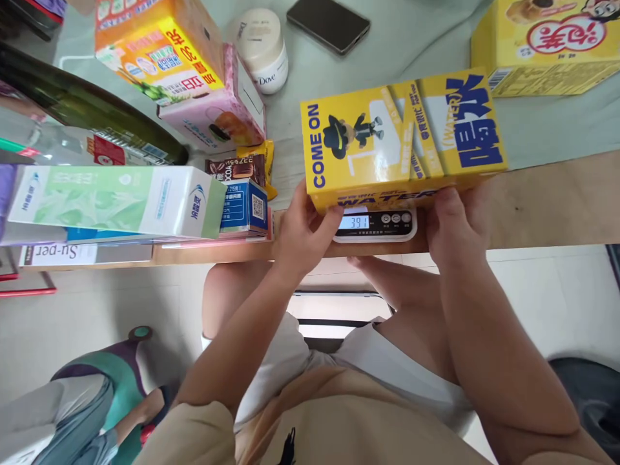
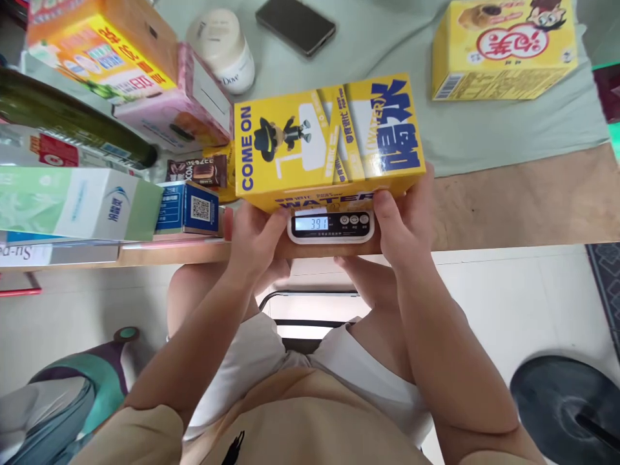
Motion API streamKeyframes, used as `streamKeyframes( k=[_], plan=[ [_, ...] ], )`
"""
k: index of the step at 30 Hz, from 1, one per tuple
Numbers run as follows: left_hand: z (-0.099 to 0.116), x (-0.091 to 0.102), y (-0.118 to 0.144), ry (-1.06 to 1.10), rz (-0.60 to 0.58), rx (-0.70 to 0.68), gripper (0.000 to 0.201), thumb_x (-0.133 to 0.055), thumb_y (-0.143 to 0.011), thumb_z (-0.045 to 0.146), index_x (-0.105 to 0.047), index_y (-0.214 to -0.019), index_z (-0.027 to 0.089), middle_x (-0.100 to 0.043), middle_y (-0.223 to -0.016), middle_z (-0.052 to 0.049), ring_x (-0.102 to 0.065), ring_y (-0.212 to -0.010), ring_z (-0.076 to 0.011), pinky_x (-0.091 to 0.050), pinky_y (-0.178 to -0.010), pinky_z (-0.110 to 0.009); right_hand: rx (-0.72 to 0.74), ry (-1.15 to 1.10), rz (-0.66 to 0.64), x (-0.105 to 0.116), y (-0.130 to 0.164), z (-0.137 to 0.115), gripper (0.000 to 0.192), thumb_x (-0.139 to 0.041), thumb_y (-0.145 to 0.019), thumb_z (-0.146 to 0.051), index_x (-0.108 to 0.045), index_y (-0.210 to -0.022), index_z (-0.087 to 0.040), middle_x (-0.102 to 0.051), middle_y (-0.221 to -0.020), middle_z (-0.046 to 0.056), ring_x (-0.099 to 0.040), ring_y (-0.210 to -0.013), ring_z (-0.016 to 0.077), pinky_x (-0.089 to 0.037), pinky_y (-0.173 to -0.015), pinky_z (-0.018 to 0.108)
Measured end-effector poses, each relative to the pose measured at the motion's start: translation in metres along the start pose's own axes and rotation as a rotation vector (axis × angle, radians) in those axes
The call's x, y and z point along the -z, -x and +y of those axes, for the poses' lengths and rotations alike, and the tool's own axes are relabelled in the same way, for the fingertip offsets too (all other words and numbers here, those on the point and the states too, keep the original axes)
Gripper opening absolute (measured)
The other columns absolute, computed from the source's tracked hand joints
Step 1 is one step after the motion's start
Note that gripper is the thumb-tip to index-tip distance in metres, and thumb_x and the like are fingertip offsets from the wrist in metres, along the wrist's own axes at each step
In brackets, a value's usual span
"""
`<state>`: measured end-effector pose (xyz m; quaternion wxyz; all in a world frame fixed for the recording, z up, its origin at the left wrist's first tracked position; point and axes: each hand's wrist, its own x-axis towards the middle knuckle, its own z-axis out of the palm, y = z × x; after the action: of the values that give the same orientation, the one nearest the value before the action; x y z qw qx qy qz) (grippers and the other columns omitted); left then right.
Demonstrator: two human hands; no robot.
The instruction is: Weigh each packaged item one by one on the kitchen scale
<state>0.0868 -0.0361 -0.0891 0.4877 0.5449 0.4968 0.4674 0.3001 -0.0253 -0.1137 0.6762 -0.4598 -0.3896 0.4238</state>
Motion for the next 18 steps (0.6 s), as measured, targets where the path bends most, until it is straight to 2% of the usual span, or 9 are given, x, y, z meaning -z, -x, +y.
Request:
streamKeyframes(
  k=[3, 8, 13, 18],
  plan=[
    [-0.004, 0.008, -0.005, -0.088, -0.013, -0.026, 0.057, -0.060, -0.092, 0.073, -0.061, -0.128, 0.029, -0.075, -0.120, -0.006, -0.074, -0.113, -0.0258, -0.064, -0.096, -0.038, 0.055, 0.043, -0.055, -0.003, -0.001, -0.001, 0.051, -0.080, -0.078, -0.064, -0.064, -0.113, -0.030, -0.072, -0.110, 0.007, -0.072, -0.105, 0.0227, -0.060, -0.102, 0.042],
    [-0.011, 0.016, -0.011, -0.115, -0.059, -0.062, 0.061, -0.061, -0.094, 0.068, -0.051, -0.141, 0.033, -0.071, -0.131, -0.007, -0.074, -0.115, -0.0260, -0.064, -0.098, -0.038, 0.088, 0.113, -0.073, -0.002, -0.002, -0.003, 0.036, -0.072, -0.087, -0.060, -0.070, -0.105, -0.029, -0.073, -0.110, 0.007, -0.073, -0.109, 0.0239, -0.059, -0.105, 0.046],
    [-0.015, 0.015, -0.025, -0.155, 0.015, -0.145, 0.063, -0.057, -0.092, 0.075, -0.055, -0.137, 0.031, -0.068, -0.131, -0.009, -0.070, -0.117, -0.0272, -0.064, -0.099, -0.040, 0.026, 0.126, -0.026, 0.005, 0.000, -0.003, 0.031, -0.085, -0.076, -0.046, -0.073, -0.101, -0.032, -0.072, -0.117, 0.004, -0.071, -0.109, 0.0229, -0.059, -0.104, 0.045],
    [-0.015, 0.015, -0.021, -0.154, 0.008, -0.114, 0.066, -0.054, -0.096, 0.070, -0.050, -0.147, 0.028, -0.061, -0.141, -0.011, -0.067, -0.120, -0.0273, -0.066, -0.085, -0.033, 0.040, 0.188, 0.061, 0.008, 0.000, 0.000, 0.034, -0.088, -0.069, -0.039, -0.071, -0.098, -0.033, -0.071, -0.124, 0.003, -0.067, -0.127, 0.0257, -0.056, -0.115, 0.047]
  ],
)
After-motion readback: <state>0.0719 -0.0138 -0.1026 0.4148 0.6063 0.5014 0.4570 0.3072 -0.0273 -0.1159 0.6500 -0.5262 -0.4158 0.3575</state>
